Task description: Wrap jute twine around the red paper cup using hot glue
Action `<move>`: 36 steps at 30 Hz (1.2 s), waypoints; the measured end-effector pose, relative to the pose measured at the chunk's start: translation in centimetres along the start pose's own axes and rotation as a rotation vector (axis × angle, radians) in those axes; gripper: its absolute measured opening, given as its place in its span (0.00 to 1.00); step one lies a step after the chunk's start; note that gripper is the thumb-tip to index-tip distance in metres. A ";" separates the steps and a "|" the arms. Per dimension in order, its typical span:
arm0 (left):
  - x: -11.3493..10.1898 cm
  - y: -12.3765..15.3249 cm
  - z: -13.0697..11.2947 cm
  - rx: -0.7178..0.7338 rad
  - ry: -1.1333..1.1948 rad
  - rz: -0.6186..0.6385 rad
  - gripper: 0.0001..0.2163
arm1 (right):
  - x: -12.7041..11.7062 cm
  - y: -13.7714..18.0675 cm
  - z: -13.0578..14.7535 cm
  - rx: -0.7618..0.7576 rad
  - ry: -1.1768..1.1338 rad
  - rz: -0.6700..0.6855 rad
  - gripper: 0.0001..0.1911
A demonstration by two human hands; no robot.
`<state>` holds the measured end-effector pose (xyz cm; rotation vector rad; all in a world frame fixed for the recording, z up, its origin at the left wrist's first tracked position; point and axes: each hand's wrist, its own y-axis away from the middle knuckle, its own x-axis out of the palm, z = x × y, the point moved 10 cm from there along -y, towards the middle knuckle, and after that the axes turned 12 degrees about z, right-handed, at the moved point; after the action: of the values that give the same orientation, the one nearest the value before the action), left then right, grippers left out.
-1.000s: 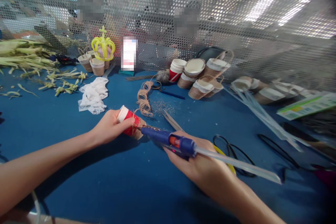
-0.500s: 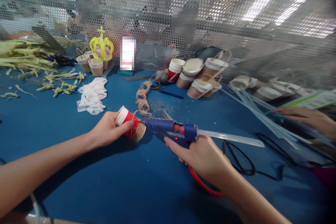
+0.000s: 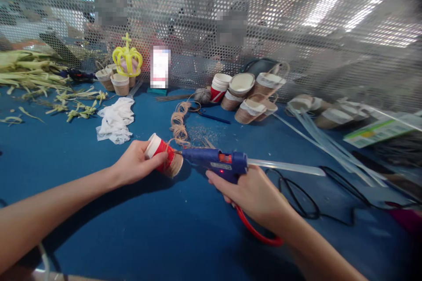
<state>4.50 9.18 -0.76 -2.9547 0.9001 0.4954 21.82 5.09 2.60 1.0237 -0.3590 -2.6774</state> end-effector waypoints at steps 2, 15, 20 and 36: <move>0.1 0.0 -0.1 0.010 0.027 0.012 0.12 | 0.2 0.1 0.0 0.000 -0.013 0.022 0.13; 0.3 -0.1 -0.4 0.010 0.079 0.028 0.11 | 0.1 0.5 2.0 -0.198 0.152 -0.011 0.10; 0.2 -0.1 -0.3 0.009 0.108 0.021 0.12 | -0.4 0.9 3.6 -0.340 0.240 -0.090 0.06; 0.2 -0.3 -0.2 0.039 0.137 0.020 0.10 | -0.3 0.7 3.0 -0.310 0.173 -0.064 0.04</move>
<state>4.87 9.32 -0.66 -2.9768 0.9407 0.2752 20.11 4.90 5.16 1.1709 0.1211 -2.5643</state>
